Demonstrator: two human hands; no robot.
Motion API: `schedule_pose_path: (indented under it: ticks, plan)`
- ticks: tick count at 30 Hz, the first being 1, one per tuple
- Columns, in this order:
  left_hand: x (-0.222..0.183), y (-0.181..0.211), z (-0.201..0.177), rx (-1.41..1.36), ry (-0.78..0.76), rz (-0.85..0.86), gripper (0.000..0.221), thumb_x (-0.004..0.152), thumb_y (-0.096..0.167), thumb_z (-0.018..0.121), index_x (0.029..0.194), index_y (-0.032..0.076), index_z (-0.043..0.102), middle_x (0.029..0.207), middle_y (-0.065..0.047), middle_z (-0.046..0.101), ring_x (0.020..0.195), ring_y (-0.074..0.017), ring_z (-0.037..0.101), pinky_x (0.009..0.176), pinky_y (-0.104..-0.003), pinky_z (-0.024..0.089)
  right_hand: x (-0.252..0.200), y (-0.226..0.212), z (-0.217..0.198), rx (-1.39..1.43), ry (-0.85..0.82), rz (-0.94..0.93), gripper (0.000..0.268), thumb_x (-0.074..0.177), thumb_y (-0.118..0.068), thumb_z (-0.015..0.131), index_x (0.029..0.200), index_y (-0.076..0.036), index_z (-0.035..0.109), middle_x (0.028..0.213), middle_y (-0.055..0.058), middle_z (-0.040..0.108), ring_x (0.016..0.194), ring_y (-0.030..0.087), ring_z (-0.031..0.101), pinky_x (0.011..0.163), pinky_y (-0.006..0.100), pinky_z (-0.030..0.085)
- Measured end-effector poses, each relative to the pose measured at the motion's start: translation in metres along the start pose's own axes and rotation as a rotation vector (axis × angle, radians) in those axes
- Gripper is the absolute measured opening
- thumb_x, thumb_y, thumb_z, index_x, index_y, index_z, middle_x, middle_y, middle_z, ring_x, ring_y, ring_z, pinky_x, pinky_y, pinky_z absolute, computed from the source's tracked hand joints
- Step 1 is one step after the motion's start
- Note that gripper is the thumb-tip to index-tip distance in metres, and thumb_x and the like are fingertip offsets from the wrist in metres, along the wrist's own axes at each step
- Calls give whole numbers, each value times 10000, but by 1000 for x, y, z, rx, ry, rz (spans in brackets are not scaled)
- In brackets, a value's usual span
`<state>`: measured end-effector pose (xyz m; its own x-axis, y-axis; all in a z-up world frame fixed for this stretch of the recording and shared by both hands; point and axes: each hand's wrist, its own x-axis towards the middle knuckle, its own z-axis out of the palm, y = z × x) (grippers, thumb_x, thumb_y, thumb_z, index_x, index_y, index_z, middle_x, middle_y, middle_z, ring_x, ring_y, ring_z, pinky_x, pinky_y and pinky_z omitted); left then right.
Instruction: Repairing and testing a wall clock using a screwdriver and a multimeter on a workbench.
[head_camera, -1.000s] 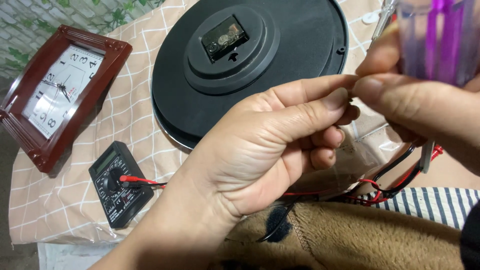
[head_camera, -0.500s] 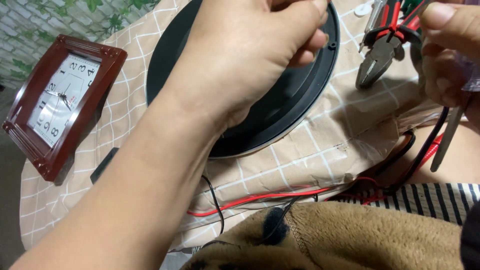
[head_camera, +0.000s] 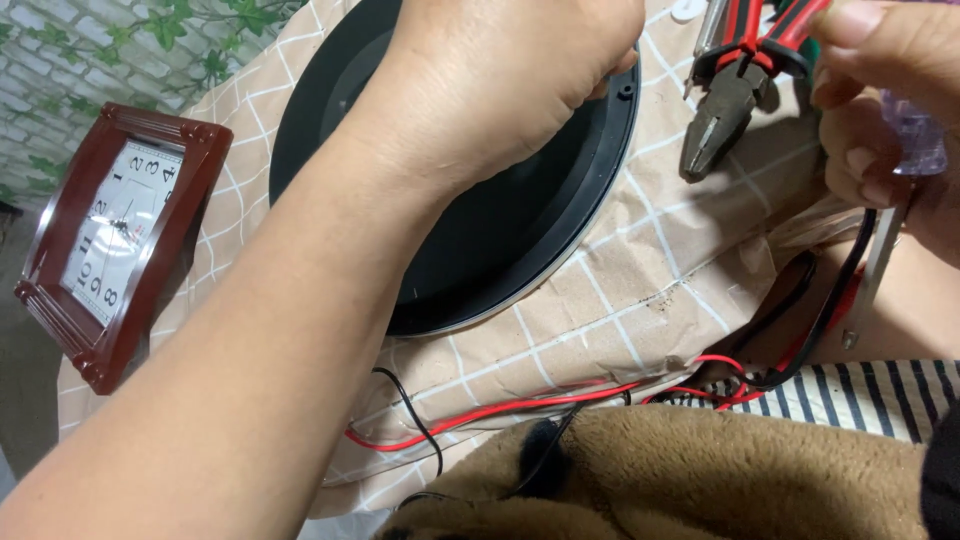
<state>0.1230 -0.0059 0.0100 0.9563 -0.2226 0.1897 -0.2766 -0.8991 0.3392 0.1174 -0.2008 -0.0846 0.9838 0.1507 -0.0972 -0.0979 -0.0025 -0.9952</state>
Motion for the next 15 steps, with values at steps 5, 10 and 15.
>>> schedule_pose_path:
  ticks: [5,10,15]
  plan:
    - [-5,11,2,-913,-49,-304,55,722,81,551,682,53,575,666,-35,598,564,-73,587,454,-149,509,-3,-4,3,43,-1,60,222,891,-352,484,850,-150,400,764,-20,408,434,52,269,329,197,177]
    - [-6,3,-1,-989,-28,-192,56,706,93,600,662,79,570,659,-32,588,582,-89,609,491,-173,535,-7,-10,7,50,21,84,208,867,-369,497,870,-182,407,741,-32,407,435,44,274,331,183,172]
    - [8,-27,8,120,92,274,294,847,322,489,577,209,470,492,61,441,457,-69,376,414,-336,266,-7,-9,7,46,8,64,222,873,-377,494,863,-172,410,734,-13,407,420,63,279,326,195,165]
